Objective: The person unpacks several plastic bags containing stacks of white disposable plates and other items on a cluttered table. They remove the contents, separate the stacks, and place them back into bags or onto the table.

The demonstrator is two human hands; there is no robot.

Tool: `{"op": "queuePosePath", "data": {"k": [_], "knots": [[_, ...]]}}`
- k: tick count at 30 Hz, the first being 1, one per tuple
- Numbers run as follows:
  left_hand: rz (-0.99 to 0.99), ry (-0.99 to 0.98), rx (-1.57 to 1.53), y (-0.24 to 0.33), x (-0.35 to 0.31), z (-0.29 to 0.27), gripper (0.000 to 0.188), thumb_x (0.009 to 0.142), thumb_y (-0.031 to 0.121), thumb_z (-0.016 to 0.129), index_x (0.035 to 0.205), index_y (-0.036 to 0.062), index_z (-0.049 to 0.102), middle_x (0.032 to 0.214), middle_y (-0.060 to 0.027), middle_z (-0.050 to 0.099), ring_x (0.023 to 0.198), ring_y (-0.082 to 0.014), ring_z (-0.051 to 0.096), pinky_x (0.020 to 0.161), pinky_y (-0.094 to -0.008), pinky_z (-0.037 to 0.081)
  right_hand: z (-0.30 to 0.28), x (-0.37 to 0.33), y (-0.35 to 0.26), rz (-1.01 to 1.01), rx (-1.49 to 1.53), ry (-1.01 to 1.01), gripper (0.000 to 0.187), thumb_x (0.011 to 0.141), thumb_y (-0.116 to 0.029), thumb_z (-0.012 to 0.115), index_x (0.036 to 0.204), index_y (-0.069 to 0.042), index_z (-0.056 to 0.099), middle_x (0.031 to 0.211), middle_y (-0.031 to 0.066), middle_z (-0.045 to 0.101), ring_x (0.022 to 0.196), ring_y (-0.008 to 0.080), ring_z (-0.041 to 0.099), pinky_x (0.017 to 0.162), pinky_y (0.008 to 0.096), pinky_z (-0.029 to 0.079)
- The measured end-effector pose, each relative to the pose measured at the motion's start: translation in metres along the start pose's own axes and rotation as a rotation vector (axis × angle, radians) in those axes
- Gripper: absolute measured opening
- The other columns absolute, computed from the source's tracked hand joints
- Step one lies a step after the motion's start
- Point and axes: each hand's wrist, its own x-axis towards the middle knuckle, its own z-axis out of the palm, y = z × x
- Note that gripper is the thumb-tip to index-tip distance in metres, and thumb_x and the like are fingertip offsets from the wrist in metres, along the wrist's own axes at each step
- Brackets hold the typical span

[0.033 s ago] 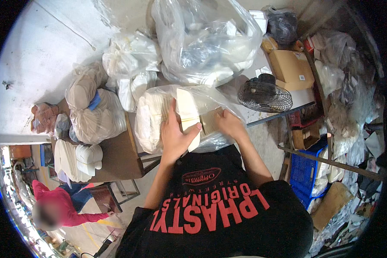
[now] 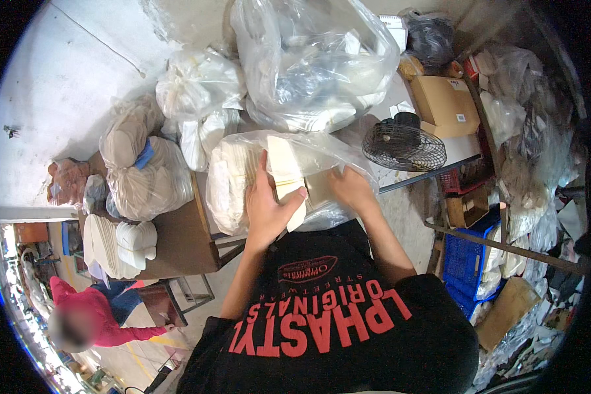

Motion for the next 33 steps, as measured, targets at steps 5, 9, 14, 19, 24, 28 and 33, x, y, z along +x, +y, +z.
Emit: {"op": "queuePosePath", "data": {"k": [5, 9, 14, 19, 24, 28, 33], "knots": [[-0.030, 0.013, -0.243, -0.009, -0.001, 0.000, 0.095, 0.083, 0.026, 0.082, 0.155, -0.0038, 0.029, 0.114, -0.0198, 0.072, 0.105, -0.0314, 0.071, 0.094, -0.0416, 0.053, 0.002, 0.003, -0.030, -0.006, -0.070, -0.200, 0.046, 0.094, -0.039, 0.058, 0.109, 0.002, 0.072, 0.112, 0.0304, 0.069, 0.114, 0.0444, 0.065, 0.099, 0.0478, 0.050], [-0.042, -0.009, -0.341, -0.012, 0.008, 0.001, 0.088, 0.084, 0.024, 0.081, 0.152, -0.0042, 0.032, 0.120, -0.0209, 0.070, 0.107, -0.0316, 0.070, 0.094, -0.0403, 0.053, 0.027, 0.021, -0.032, 0.008, -0.019, -0.251, 0.053, 0.096, -0.047, 0.056, 0.105, 0.002, 0.074, 0.107, 0.0301, 0.071, 0.107, 0.0442, 0.068, 0.097, 0.0484, 0.050], [0.006, -0.077, -0.064, -0.007, 0.006, 0.001, 0.068, 0.090, 0.025, 0.076, 0.142, -0.0032, 0.042, 0.124, -0.0203, 0.065, 0.112, -0.0286, 0.064, 0.098, -0.0398, 0.049, 0.021, 0.041, -0.005, -0.042, -0.059, -0.420, 0.063, 0.096, -0.058, 0.054, 0.108, 0.000, 0.075, 0.109, 0.0286, 0.072, 0.108, 0.0437, 0.068, 0.098, 0.0483, 0.050], [0.009, -0.043, -0.038, -0.009, 0.002, 0.006, 0.091, 0.086, 0.040, 0.078, 0.150, -0.0057, 0.033, 0.125, -0.0201, 0.068, 0.119, -0.0382, 0.063, 0.103, -0.0468, 0.044, 0.020, 0.060, -0.002, -0.020, -0.338, -0.466, 0.065, 0.091, -0.062, 0.058, 0.107, -0.002, 0.076, 0.110, 0.0277, 0.072, 0.109, 0.0445, 0.068, 0.096, 0.0484, 0.051], [-0.012, -0.054, -0.187, -0.014, -0.001, 0.004, 0.089, 0.086, 0.035, 0.079, 0.152, -0.0039, 0.033, 0.127, -0.0193, 0.066, 0.117, -0.0335, 0.064, 0.102, -0.0437, 0.047, 0.022, 0.031, -0.012, -0.039, -0.075, -0.142, 0.060, 0.082, -0.054, 0.069, 0.107, 0.001, 0.074, 0.106, 0.0291, 0.072, 0.104, 0.0424, 0.070, 0.092, 0.0480, 0.053], [-0.024, -0.017, -0.331, -0.012, -0.004, 0.002, 0.079, 0.088, 0.027, 0.078, 0.150, -0.0022, 0.037, 0.124, -0.0165, 0.066, 0.114, -0.0267, 0.065, 0.100, -0.0391, 0.049, 0.006, 0.015, -0.034, -0.063, 0.011, -0.165, 0.058, 0.079, -0.051, 0.074, 0.100, 0.003, 0.075, 0.097, 0.0295, 0.072, 0.095, 0.0416, 0.072, 0.085, 0.0469, 0.055], [-0.015, -0.019, -0.496, -0.011, -0.005, 0.001, 0.066, 0.093, 0.019, 0.075, 0.146, -0.0016, 0.041, 0.123, -0.0129, 0.066, 0.112, -0.0193, 0.064, 0.097, -0.0347, 0.050, -0.022, 0.000, -0.054, 0.021, -0.035, -0.149, 0.057, 0.078, -0.051, 0.075, 0.095, 0.004, 0.075, 0.092, 0.0285, 0.073, 0.090, 0.0406, 0.073, 0.080, 0.0465, 0.056]]}}
